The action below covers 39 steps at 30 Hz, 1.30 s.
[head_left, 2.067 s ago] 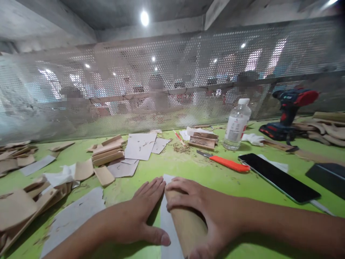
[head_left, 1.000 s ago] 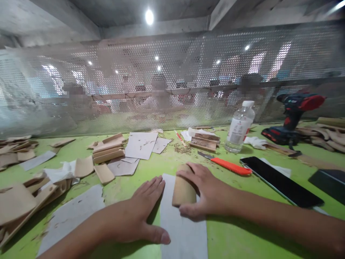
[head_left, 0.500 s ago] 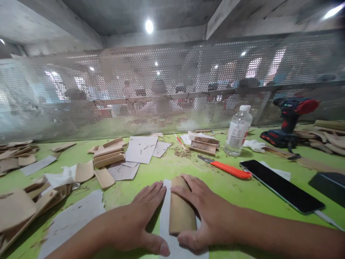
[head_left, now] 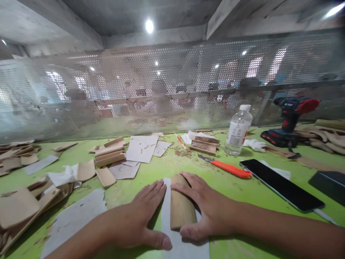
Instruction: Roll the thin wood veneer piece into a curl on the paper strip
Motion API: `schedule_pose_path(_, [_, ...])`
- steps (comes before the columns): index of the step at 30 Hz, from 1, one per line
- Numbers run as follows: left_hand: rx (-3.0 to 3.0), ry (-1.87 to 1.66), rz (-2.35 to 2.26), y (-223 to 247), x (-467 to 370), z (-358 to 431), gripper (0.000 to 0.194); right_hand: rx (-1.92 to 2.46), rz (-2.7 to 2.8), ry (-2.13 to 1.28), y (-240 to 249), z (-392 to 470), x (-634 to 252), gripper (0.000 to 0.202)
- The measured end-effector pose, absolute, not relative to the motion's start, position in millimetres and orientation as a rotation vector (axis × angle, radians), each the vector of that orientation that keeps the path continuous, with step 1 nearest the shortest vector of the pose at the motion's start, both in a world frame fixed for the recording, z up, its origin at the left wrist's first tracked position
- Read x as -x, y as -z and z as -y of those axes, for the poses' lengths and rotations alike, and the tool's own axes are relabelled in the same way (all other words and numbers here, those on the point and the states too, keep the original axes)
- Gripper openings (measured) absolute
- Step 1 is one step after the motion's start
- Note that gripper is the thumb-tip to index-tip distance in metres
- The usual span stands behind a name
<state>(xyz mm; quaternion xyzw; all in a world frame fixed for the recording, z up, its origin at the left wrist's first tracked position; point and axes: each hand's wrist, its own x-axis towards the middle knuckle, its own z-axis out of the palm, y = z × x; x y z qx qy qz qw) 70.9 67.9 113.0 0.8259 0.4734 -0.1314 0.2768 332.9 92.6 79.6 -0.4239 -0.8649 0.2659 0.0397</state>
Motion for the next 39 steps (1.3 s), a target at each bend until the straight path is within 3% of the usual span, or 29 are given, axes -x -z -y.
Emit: schedule_pose_path(39, [-2.235, 0.343, -1.261, -111.7, -70.1, -67.7, 0.126, 1.274, 2.649, -0.861, -82.2, -93.1, -334.4, 0.128])
